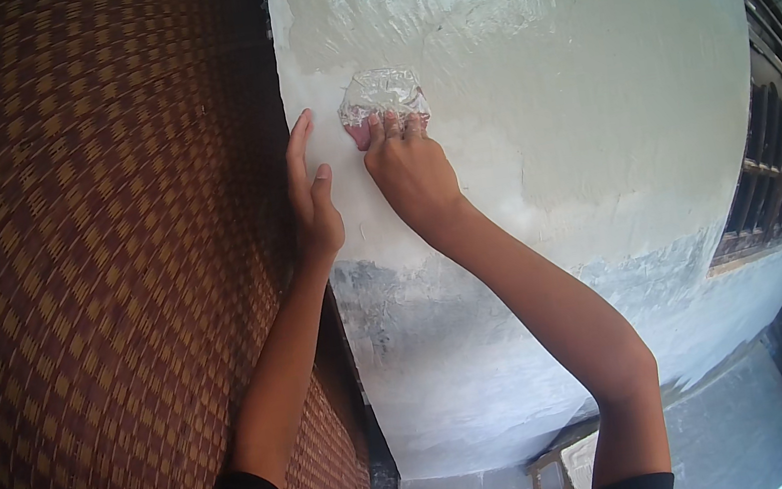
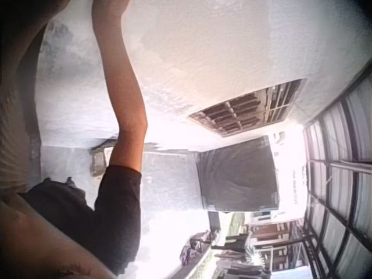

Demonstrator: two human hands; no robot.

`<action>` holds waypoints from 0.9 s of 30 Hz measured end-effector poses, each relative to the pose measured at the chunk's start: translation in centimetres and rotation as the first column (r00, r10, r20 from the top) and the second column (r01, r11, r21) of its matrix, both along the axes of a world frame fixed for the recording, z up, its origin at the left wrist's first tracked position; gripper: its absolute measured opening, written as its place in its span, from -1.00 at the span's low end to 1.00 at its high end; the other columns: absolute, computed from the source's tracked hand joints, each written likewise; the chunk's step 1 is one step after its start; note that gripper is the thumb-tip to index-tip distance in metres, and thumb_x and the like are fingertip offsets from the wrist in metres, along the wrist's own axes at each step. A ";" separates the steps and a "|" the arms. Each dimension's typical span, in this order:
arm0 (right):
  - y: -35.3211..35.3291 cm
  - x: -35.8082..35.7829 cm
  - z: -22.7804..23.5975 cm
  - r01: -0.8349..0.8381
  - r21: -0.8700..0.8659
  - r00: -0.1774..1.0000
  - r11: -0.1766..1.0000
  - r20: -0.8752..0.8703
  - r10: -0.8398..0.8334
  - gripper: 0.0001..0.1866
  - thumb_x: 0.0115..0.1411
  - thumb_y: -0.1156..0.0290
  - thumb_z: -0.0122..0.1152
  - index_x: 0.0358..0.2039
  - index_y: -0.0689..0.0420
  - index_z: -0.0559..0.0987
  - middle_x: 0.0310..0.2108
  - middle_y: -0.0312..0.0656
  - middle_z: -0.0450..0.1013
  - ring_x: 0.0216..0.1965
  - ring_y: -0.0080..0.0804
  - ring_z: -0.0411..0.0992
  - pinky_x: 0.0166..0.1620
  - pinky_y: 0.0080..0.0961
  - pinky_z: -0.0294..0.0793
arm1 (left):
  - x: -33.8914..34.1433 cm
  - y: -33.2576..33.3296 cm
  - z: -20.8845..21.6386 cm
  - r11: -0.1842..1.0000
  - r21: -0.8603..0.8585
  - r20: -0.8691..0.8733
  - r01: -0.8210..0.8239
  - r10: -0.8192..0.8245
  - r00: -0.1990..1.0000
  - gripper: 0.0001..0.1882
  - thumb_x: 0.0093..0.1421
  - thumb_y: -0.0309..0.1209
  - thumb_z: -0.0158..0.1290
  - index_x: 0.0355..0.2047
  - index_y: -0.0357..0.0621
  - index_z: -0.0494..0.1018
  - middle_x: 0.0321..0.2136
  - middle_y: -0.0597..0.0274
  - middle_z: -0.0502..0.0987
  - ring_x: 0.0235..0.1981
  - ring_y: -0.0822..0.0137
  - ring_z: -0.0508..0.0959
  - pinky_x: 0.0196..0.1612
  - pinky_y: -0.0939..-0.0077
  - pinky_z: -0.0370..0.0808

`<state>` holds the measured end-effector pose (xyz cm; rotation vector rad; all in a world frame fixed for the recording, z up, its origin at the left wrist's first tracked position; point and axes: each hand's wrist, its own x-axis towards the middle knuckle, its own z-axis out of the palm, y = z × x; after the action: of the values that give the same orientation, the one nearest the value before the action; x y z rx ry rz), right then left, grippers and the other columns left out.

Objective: The person applies wall putty to a wall using a putty knife.

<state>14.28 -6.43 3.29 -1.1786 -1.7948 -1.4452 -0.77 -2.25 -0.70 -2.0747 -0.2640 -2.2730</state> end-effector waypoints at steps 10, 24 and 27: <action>0.5 0.1 -1.8 0.052 -0.013 0.998 0.999 0.037 -0.052 -0.51 0.15 0.54 0.12 0.12 0.36 0.47 0.05 0.13 0.50 0.01 0.02 0.55 -0.22 -0.40 0.69 | -0.3 0.6 0.3 0.995 0.062 -0.044 -0.077 0.079 0.996 -0.33 0.33 -0.22 -0.15 0.34 -0.40 0.09 0.32 -0.19 0.20 0.37 -0.05 0.18 0.41 0.10 0.03; -2.2 4.0 -9.7 -0.096 -0.203 0.991 0.975 0.070 0.112 -0.48 0.13 0.58 0.14 0.16 0.29 0.46 0.07 0.10 0.50 0.03 -0.03 0.55 -0.18 -0.43 0.68 | -0.1 1.8 1.0 0.950 0.165 -0.121 -0.267 0.288 0.950 -0.41 0.32 -0.38 -0.15 0.33 -0.37 0.11 0.31 -0.19 0.22 0.35 -0.12 0.20 0.38 0.06 0.09; -4.8 5.4 -9.3 -0.237 -0.270 0.969 0.933 0.001 0.246 -0.52 0.13 0.54 0.15 0.10 0.30 0.50 0.05 0.07 0.51 0.02 -0.02 0.55 -0.12 -0.36 0.67 | -0.4 2.0 1.0 0.897 0.222 -0.132 -0.382 0.416 0.900 -0.43 0.32 -0.44 -0.16 0.32 -0.36 0.13 0.31 -0.19 0.23 0.35 -0.14 0.21 0.38 0.02 0.11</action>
<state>19.63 -11.19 -5.97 -1.0170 -2.1279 -1.1140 -1.18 -0.26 0.29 -1.8966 -0.4044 -1.7892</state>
